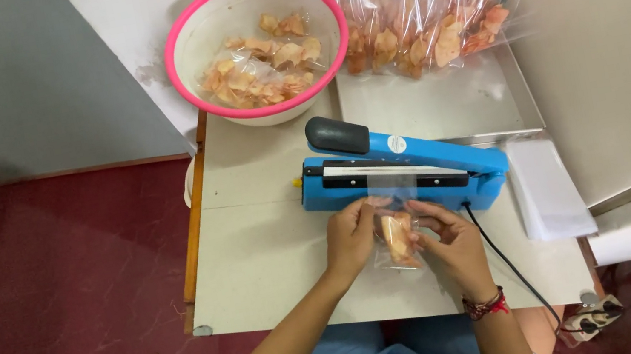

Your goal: Sealing small plastic bags of snacks using a manual heat sealer on a production table.

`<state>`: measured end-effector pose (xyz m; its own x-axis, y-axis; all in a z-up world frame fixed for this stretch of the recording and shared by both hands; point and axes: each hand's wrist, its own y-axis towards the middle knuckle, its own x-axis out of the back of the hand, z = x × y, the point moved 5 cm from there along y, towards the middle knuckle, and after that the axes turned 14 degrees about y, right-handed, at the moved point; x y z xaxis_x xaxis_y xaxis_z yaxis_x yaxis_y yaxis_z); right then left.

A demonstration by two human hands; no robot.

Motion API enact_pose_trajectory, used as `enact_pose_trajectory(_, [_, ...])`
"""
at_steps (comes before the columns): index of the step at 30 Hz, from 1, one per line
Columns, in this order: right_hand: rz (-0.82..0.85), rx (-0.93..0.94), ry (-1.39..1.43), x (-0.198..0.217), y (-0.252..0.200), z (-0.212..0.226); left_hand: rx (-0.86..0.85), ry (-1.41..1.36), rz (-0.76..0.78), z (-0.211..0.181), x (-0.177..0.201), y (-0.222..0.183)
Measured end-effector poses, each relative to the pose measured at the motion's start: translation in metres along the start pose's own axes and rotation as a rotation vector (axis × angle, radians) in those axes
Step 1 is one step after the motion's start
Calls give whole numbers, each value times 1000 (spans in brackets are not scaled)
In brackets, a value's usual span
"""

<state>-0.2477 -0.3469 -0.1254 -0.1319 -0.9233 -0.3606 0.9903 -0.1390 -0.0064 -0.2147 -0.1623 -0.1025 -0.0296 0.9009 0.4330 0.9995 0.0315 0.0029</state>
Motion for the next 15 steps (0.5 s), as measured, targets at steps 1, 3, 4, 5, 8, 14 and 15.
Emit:
enact_pose_trajectory(1, [18, 5, -20, -2, 2, 3, 66, -22, 32, 0, 1, -1])
enact_pose_trajectory(3, [36, 10, -40, -5, 4, 11, 134, -44, 66, -6, 5, -5])
enact_pose_trajectory(4, [45, 14, -50, -7, 5, 15, 167, -44, 117, -11, 6, -9])
enact_pose_trajectory(5, [55, 21, -60, -9, 6, 19, 199, -44, 168, -16, 8, -12])
enact_pose_trajectory(8, [65, 6, -69, -15, 11, 28, 82, -133, 309, 36, -16, 9])
enact_pose_trajectory(14, [96, 69, -151, -16, 17, 28, 146, -503, 581, 34, -27, 13])
enact_pose_trajectory(15, [97, 73, -151, -14, 19, 27, 142, -502, 580, 35, -26, 16])
